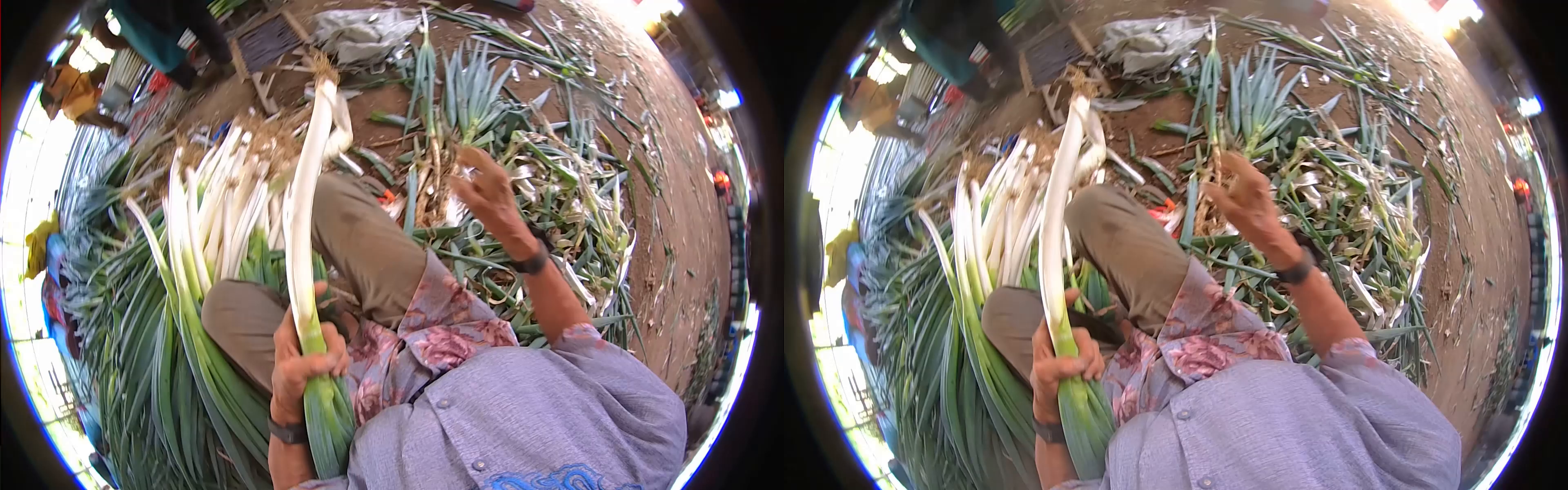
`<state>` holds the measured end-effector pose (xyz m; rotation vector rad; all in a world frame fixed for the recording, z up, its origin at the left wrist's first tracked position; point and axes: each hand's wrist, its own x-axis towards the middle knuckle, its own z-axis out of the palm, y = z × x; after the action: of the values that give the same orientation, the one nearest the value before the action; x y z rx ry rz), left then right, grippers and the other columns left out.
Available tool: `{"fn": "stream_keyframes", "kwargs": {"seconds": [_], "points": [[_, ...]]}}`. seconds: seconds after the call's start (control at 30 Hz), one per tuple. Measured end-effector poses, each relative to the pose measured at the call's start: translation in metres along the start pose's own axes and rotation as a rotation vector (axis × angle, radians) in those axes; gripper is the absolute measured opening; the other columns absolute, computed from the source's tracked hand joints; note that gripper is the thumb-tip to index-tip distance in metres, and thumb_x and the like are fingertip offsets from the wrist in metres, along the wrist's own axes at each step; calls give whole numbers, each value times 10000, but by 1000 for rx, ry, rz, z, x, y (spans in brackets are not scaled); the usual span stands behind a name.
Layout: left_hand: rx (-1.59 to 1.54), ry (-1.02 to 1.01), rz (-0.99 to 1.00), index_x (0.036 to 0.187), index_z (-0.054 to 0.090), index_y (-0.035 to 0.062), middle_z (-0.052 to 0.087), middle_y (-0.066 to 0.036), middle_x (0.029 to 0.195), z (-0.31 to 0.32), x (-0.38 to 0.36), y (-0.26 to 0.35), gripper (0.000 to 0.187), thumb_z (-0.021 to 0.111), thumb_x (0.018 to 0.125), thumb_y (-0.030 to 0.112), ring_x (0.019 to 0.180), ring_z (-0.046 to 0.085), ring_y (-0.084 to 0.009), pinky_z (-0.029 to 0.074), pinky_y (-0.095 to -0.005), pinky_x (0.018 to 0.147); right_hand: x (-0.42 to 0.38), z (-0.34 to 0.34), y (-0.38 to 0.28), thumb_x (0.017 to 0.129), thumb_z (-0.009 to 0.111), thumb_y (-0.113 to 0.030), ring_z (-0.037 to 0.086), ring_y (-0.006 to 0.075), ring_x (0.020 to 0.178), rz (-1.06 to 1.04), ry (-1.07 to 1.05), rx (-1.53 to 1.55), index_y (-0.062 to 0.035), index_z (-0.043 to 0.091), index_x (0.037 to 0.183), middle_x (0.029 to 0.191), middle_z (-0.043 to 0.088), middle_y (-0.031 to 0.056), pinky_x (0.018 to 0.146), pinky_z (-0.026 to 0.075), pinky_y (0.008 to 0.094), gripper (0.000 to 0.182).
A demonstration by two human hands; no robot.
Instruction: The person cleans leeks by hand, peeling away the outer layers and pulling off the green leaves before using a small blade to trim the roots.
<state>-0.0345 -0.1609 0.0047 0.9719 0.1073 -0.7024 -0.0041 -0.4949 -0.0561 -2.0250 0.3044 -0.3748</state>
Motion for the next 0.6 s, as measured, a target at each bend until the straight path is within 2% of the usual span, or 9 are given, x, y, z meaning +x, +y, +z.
{"fn": "stream_keyframes", "kwargs": {"seconds": [0.13,0.2,0.23,0.3,0.37,0.4,0.47,0.57,0.6], "points": [[70,-45,-69,1399,334,8,525,-81,628,3,-14,-6,892,701,587,31,539,521,-142,439,-265,513,49,45,-45,773,743,-212,561,247,922,-265,-8,-51,114,363,1337,1181,559,246,871,461,365,754],[149,-26,-80,1395,342,-3,552,-77,665,3,-19,-12,887,714,590,37,580,537,-124,438,-243,539,62,65,-62,783,697,-149,572,268,904,-153,-81,102,120,432,1228,1056,586,231,873,472,379,583],[185,-12,-85,1393,346,-9,565,-75,684,3,-22,-16,885,720,592,40,601,546,-115,438,-232,552,68,71,-60,789,669,-118,594,266,839,-78,-114,193,119,502,1133,958,609,211,826,504,374,450],[184,-19,-99,1396,341,-5,562,-78,652,-2,-29,-22,903,730,582,41,560,538,-133,429,-246,533,90,70,-49,839,543,-39,560,199,527,393,-57,483,61,599,810,624,563,100,480,501,358,118],[183,-16,-117,1400,337,-1,559,-81,619,-8,-36,-27,921,739,573,43,519,530,-150,420,-261,513,111,26,-27,940,438,-206,571,148,549,103,-12,349,1,613,888,685,578,85,481,483,289,276],[222,-73,-145,1395,351,-4,570,-83,637,-7,-40,-27,892,729,587,15,547,541,-142,425,-255,531,128,3,-10,937,396,-243,509,133,509,61,21,792,-11,565,899,669,536,41,497,482,298,290],[207,-69,-156,1395,341,-11,574,-57,701,-6,-47,-24,864,715,616,-4,602,542,-118,437,-238,580,159,-39,11,888,460,-130,368,117,458,255,247,1001,-37,512,817,588,399,-31,478,451,281,127],[217,-114,-145,1396,338,-3,572,-39,734,-15,-43,-23,812,680,660,-38,646,545,-102,447,-231,620,147,-83,17,845,581,-149,515,130,525,78,-34,516,-37,570,703,598,485,-4,523,491,317,180],[216,-112,-147,1398,337,-2,570,-37,731,-17,-42,-22,809,672,662,-45,648,545,-101,447,-231,623,148,-89,25,830,601,-160,536,145,537,182,-136,170,-33,582,703,607,505,12,526,491,329,181]]}}
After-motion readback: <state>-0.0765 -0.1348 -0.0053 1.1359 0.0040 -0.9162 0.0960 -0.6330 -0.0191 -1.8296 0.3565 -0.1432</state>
